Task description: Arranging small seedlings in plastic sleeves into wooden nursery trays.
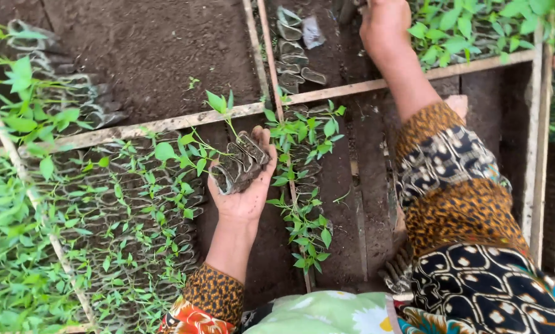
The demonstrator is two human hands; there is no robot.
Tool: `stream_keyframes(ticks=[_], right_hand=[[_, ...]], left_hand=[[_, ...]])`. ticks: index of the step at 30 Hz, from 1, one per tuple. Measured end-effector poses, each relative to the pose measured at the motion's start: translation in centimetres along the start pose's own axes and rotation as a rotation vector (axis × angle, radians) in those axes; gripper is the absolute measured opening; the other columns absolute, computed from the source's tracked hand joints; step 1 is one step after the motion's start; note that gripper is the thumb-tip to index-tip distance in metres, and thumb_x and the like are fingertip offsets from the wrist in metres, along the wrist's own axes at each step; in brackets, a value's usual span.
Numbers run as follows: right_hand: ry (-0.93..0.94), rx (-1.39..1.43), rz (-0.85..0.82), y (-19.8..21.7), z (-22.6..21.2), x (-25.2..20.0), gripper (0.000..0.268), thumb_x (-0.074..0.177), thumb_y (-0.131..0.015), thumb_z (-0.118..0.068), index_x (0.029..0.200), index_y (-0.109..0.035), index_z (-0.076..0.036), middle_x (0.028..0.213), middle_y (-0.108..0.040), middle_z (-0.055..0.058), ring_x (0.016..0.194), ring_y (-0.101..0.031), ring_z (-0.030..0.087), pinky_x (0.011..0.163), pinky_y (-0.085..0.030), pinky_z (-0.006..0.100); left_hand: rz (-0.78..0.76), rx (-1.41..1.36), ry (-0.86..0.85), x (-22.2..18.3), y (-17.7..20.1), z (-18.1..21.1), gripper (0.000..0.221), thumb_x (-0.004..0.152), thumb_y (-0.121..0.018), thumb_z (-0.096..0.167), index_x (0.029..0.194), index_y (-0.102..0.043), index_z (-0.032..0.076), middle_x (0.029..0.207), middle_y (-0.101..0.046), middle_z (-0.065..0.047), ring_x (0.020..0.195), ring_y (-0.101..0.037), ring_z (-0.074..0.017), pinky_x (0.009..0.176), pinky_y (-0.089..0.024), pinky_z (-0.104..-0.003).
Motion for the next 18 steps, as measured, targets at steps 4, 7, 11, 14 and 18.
stream_keyframes(ticks=[4, 7, 11, 14, 18], right_hand=[[0.244, 0.164, -0.136, 9.0, -13.5, -3.5, 0.022, 0.109, -0.058, -0.025, 0.091, -0.065, -0.013, 0.091, -0.068, 0.014, 0.092, -0.069, 0.039, 0.078, -0.056, 0.049], [0.502, 0.317, -0.339, 11.9, -23.3, -7.2, 0.020, 0.108, -0.047, -0.007, 0.104, -0.066, -0.008, 0.105, -0.066, 0.016, 0.102, -0.067, 0.035, 0.093, -0.057, 0.045], [0.552, 0.453, -0.838, 7.2, -28.1, -12.0, 0.034, 0.097, -0.045, 0.003, 0.128, -0.060, 0.002, 0.112, -0.070, 0.021, 0.109, -0.069, 0.032, 0.095, -0.056, 0.043], [0.431, 0.634, -0.774, 9.7, -29.6, -11.7, 0.029, 0.101, -0.042, -0.006, 0.126, -0.050, 0.005, 0.103, -0.065, 0.034, 0.102, -0.069, 0.047, 0.088, -0.057, 0.058], [0.207, 0.667, -0.941, 10.0, -31.6, -11.2, 0.077, 0.085, -0.072, -0.027, 0.147, -0.035, 0.001, 0.131, -0.059, 0.032, 0.125, -0.058, 0.045, 0.103, -0.047, 0.056]], left_hand=[[-0.068, -0.003, 0.002, -0.4, -0.5, 0.4, 0.059, 0.078, -0.059, 0.026, 0.128, -0.056, -0.005, 0.142, -0.053, -0.030, 0.137, -0.047, -0.0467, 0.115, -0.034, -0.063], [-0.087, 0.009, -0.017, -0.4, -0.8, 0.2, 0.057, 0.081, -0.059, 0.029, 0.128, -0.054, -0.003, 0.146, -0.051, -0.029, 0.139, -0.045, -0.0466, 0.117, -0.031, -0.064], [0.056, 0.073, -0.126, 2.0, 3.6, 2.5, 0.050, 0.076, -0.060, 0.030, 0.119, -0.066, 0.005, 0.130, -0.066, -0.019, 0.129, -0.056, -0.0421, 0.115, -0.035, -0.067], [0.088, 0.045, -0.196, 1.7, 3.9, 3.1, 0.038, 0.075, -0.059, 0.025, 0.106, -0.071, 0.005, 0.116, -0.071, -0.019, 0.117, -0.063, -0.0426, 0.108, -0.043, -0.065], [0.062, 0.022, -0.308, 0.5, 3.3, 6.0, 0.036, 0.077, -0.061, 0.027, 0.105, -0.071, 0.006, 0.114, -0.072, -0.019, 0.114, -0.064, -0.0416, 0.106, -0.045, -0.063]])
Point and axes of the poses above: each hand's wrist, its own x-axis towards the middle knuckle, its own y-axis out of the back of the hand, z = x × y, the point moved 8 cm from there along x, towards the middle knuckle
